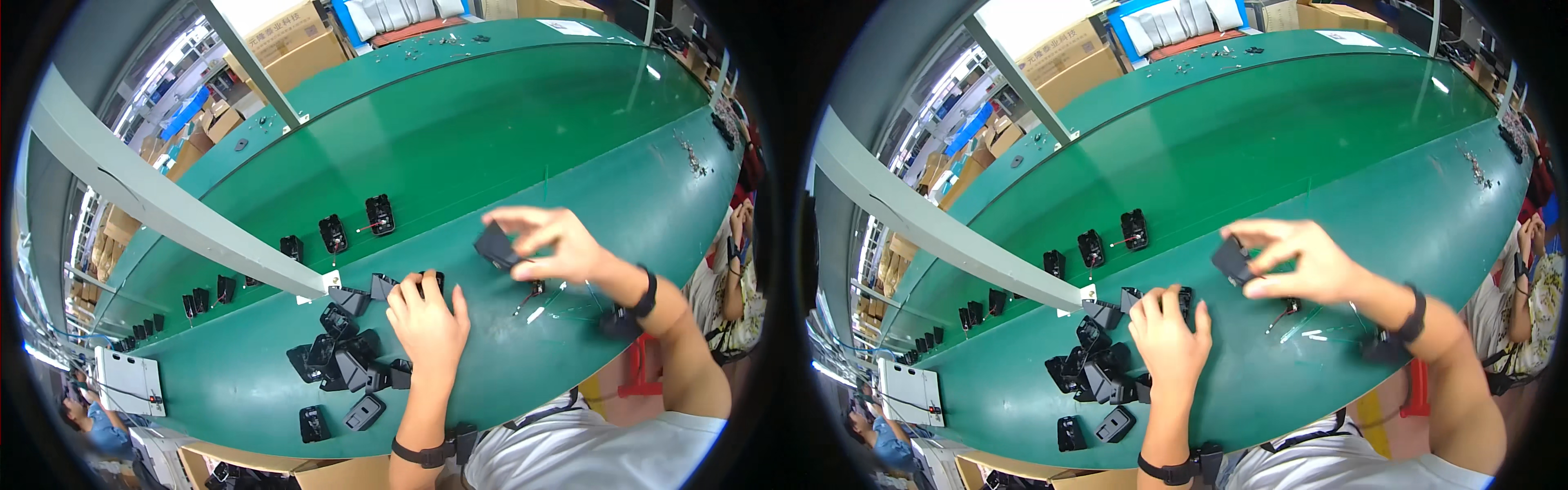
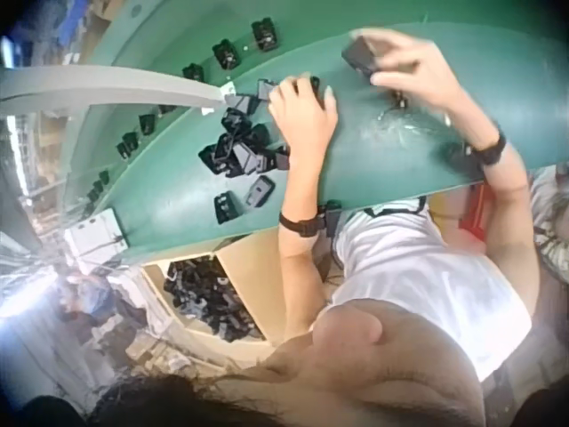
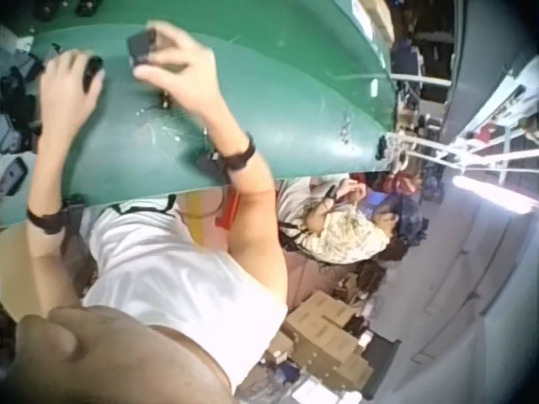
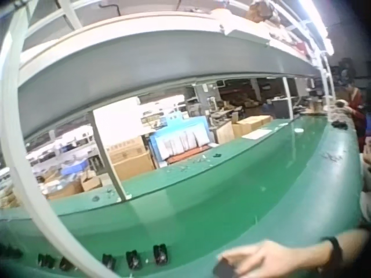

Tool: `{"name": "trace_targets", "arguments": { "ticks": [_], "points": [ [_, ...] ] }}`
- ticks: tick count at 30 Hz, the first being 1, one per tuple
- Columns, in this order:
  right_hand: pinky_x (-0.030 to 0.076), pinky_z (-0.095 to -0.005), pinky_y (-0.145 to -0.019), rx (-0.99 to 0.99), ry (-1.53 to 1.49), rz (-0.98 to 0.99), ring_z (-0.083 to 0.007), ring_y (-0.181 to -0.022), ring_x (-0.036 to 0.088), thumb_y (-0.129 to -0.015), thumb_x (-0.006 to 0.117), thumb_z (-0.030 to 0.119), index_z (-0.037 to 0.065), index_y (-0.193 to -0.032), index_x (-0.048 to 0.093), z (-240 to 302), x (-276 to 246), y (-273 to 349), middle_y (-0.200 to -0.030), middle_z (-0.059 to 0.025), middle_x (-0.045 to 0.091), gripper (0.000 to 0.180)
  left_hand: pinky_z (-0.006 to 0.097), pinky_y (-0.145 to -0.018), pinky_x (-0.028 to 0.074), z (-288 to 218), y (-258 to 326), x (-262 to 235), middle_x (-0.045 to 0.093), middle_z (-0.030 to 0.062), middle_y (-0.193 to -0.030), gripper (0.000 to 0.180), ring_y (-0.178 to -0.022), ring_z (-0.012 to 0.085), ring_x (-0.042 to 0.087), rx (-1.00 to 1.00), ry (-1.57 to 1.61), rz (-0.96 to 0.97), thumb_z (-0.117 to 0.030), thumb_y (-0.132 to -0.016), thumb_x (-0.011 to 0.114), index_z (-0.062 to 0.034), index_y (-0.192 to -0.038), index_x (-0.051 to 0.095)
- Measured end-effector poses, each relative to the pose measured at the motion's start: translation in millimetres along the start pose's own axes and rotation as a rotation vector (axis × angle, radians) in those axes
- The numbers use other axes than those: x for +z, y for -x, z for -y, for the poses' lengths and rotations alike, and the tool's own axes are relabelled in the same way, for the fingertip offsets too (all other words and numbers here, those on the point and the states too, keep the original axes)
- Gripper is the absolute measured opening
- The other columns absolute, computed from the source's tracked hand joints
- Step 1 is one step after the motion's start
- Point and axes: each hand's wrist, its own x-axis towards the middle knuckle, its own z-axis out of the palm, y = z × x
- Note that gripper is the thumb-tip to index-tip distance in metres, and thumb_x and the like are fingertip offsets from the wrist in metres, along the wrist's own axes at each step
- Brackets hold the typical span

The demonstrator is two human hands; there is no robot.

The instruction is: The person assembles small black electronic devices at a green workbench. They pick up a device, insert a small component, and place the finished unit on the table. The process is repeated for multiple units throughout the clip.

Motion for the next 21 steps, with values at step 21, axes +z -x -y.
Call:
{"name": "trace_targets", "arguments": {
  "ticks": [21],
  "points": [
    [0.056, -0.0373, -0.072, 0.098, 0.675, 0.335, -0.0248, -0.078, 0.07, -0.077, 0.079, 0.03, 0.005, -0.105, 0.071, -10.7, -39.6, -41.3, -0.098, -0.0108, 0.072, 0.038, 0.045, -0.091, 0.053, -12.8, 5.7, -13.4, 0.041, 0.0222, -0.139, 0.071, -0.112, 0.0392, 0.055, 0.035, 0.144, 0.47, -0.024, -0.073, 0.083, 0.0065, -0.129, 0.053]
  ]
}}
